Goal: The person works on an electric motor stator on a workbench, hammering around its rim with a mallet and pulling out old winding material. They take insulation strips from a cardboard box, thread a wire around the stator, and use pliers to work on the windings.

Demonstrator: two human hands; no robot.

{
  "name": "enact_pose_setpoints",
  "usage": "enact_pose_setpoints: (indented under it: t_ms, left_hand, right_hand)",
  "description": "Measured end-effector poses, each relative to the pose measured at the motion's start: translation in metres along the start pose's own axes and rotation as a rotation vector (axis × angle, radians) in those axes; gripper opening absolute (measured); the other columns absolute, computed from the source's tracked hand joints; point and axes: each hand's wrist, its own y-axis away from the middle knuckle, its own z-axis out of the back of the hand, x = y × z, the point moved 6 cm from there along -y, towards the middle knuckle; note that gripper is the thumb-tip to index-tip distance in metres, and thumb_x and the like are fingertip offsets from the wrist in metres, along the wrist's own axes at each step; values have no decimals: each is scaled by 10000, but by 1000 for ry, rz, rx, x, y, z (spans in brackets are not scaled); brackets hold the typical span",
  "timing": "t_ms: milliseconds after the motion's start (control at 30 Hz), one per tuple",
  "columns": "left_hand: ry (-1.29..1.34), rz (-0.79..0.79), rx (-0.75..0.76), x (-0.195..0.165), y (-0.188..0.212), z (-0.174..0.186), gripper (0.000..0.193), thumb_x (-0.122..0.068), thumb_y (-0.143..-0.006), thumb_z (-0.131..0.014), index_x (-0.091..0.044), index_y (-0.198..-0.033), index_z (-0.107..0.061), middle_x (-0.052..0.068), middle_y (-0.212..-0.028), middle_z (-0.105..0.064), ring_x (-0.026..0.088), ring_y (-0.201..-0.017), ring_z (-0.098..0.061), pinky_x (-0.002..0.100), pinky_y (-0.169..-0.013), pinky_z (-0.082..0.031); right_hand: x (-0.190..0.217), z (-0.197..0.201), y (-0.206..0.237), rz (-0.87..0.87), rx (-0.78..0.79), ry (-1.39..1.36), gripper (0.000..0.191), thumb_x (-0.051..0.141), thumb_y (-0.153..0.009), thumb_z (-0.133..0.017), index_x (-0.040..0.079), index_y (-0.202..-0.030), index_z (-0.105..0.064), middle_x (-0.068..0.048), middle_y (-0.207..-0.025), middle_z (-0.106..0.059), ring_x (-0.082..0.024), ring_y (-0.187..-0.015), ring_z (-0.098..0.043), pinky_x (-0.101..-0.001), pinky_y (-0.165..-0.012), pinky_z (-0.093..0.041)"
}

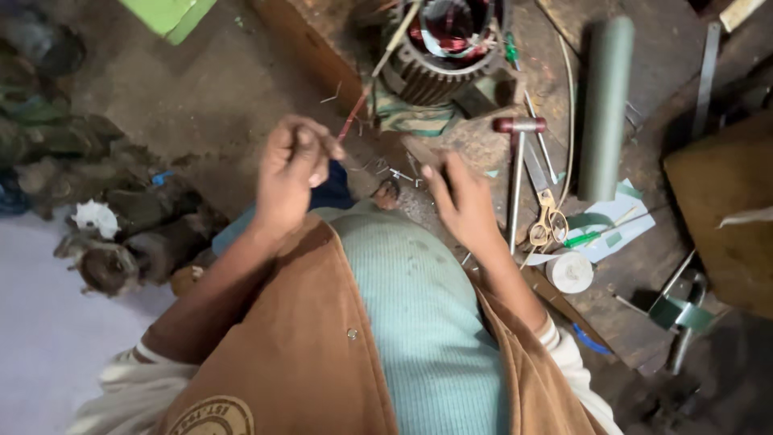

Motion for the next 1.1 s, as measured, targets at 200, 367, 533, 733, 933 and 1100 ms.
enact_pose_setpoints:
  t_ms: [200, 367, 533, 733, 933, 1100]
  left_hand:
    - [-462, -245, -8, -25, 8, -1, 163, -181, -1153, -548, -34, -1104, -597, 37, -888, -690, 92, -822, -659, 229, -754, -509]
    - [-489, -280, 3, -45, -3, 11, 138, -141, -1125, -570, -25, -1077, -625, 39, -864, -674, 102, -825, -679, 250, -773, -533]
    - [-346, -159, 33, -44, -21, 25, 119, -118, -1122, -563, -22, -1072, -612, 37, -843, -690, 89, -764, -607, 247, -703, -482]
    - [-453, -192, 59, -56, -29, 35, 108, -104, -1115, -571, -21, -1063, -617, 46, -825, -690, 102, -776, -675, 257, -697, -509]
    - [-549, -175, 96, -62, -33, 37, 87, -90, -1095, -592, -18, -1072, -635, 47, -822, -709, 107, -759, -688, 266, -698, -530]
    - [-460, -110, 132, -61, -37, 37, 103, -92, -1093, -578, -5, -1081, -632, 48, -831, -711, 102, -683, -654, 252, -617, -523]
  right_hand:
    - [94, -32, -65, 515, -47, 386, 297, 90, -877, -678, 56, -1159, -591, -191, -995, -686, -407, -874, -679, -481, -764, -536]
    - [108, -40, -93, 445, -21, 382, 340, 67, -915, -705, 35, -1236, -597, -186, -954, -670, -402, -844, -671, -477, -739, -536]
    - [124, -44, -96, 463, -7, 320, 320, 75, -879, -712, 67, -1176, -595, -181, -968, -675, -394, -873, -678, -454, -741, -544]
    - [139, -53, -99, 490, 14, 307, 413, 89, -845, -724, 31, -1231, -591, -167, -899, -655, -366, -791, -667, -445, -685, -540]
    - [128, -57, -105, 380, 105, 403, 304, 57, -904, -733, 76, -1183, -615, -138, -876, -644, -350, -795, -660, -458, -684, -529]
    - [135, -50, -106, 402, -59, 415, 477, 141, -839, -770, -34, -1232, -563, -173, -927, -667, -364, -744, -649, -448, -600, -505]
